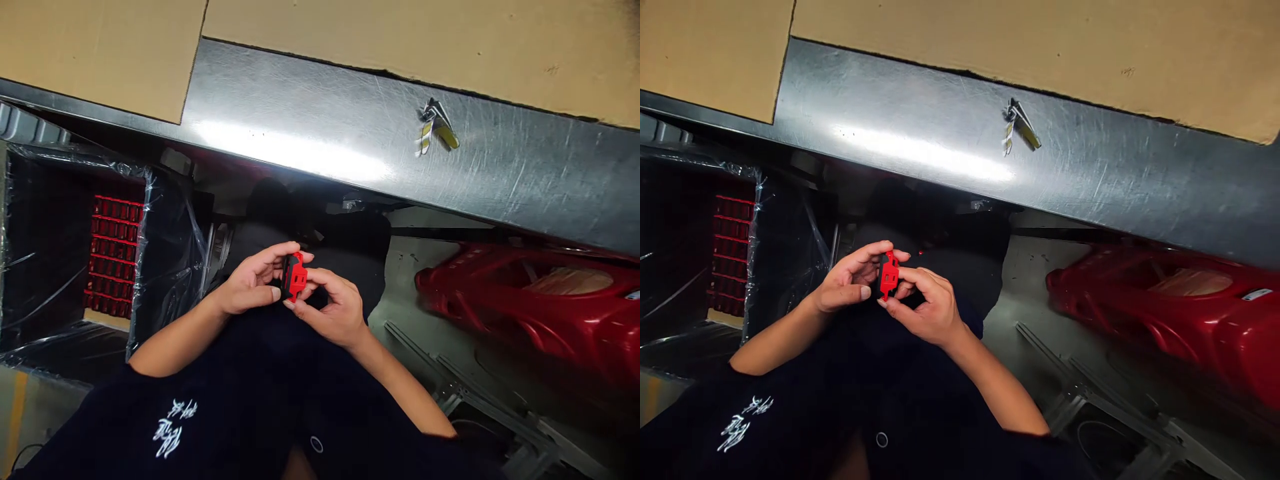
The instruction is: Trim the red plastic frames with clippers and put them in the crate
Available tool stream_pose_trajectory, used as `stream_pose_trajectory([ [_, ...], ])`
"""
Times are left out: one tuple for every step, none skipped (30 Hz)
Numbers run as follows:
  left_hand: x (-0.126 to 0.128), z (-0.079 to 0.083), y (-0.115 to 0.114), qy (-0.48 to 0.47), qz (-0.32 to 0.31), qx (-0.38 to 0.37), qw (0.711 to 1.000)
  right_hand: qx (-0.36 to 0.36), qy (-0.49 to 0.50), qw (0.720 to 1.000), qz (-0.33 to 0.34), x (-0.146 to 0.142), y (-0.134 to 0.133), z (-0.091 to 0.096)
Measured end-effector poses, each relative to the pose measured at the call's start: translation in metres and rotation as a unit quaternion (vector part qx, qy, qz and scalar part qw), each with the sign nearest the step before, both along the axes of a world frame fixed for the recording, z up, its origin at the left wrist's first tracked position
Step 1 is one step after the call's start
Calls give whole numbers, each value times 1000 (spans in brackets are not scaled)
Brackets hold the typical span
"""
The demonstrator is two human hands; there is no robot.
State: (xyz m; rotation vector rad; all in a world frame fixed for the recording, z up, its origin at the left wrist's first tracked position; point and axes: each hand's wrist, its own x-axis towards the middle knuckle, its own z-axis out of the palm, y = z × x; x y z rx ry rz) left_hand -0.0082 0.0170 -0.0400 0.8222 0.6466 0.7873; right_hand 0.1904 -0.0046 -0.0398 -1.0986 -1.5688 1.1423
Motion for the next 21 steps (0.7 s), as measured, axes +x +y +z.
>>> stream_pose_trajectory([
  [0,-1,0,7,-6,12,1000,0,2,1000,-1,1,0,0],
  [-1,-2,-1,11,-11,23,1000,1,4,1000,-1,2,0,-1],
  [-1,-4,-1,15,-15,32,999,0,6,1000,-1,2,0,-1],
  [-1,-5,-2,17,-19,38,999,0,8,1000,-2,3,-1,-1],
  [-1,-7,-2,20,-24,41,999,0,8,1000,-4,4,-1,-2],
  [0,-8,-3,23,-27,44,998,0,9,1000,-6,5,-2,-2],
  [0,-8,-3,26,-30,46,998,0,12,1000,-9,5,-2,-2],
  [1,-8,-3,30,-33,47,998,0,14,1000,-12,6,-2,-2],
  [2,-8,-2,34,-36,47,998,0,16,1000,-15,7,-3,-2],
  [3,-7,-2,37,-39,46,998,-1,16,1000,-17,8,-3,-2],
  [3,-7,-1,38,-43,43,997,-2,15,1000,-19,9,-3,-2],
  [4,-6,-1,38,-47,38,997,-2,13,1000,-21,9,-3,-2],
  [4,-5,0,36,-50,33,998,-2,11,1000,-23,9,-2,-2],
  [5,-4,0,35,-51,27,998,-2,9,1000,-24,9,-2,-1],
  [5,-3,-1,33,-50,23,998,-2,9,1000,-23,9,-2,-1],
  [5,-3,-1,33,-47,20,998,-3,9,1000,-22,9,-1,0],
  [5,-3,-1,33,-44,19,998,-5,9,1000,-20,9,-1,0],
  [6,-4,-2,33,-39,21,998,-7,8,1000,-17,9,-1,0],
  [6,-4,-3,33,-36,25,998,-10,6,1000,-15,8,-1,0],
  [6,-4,-4,35,-33,29,998,-12,3,1000,-13,8,-2,0],
  [6,-5,-4,37,-30,34,998,-13,-1,1000,-11,8,-2,-1],
])
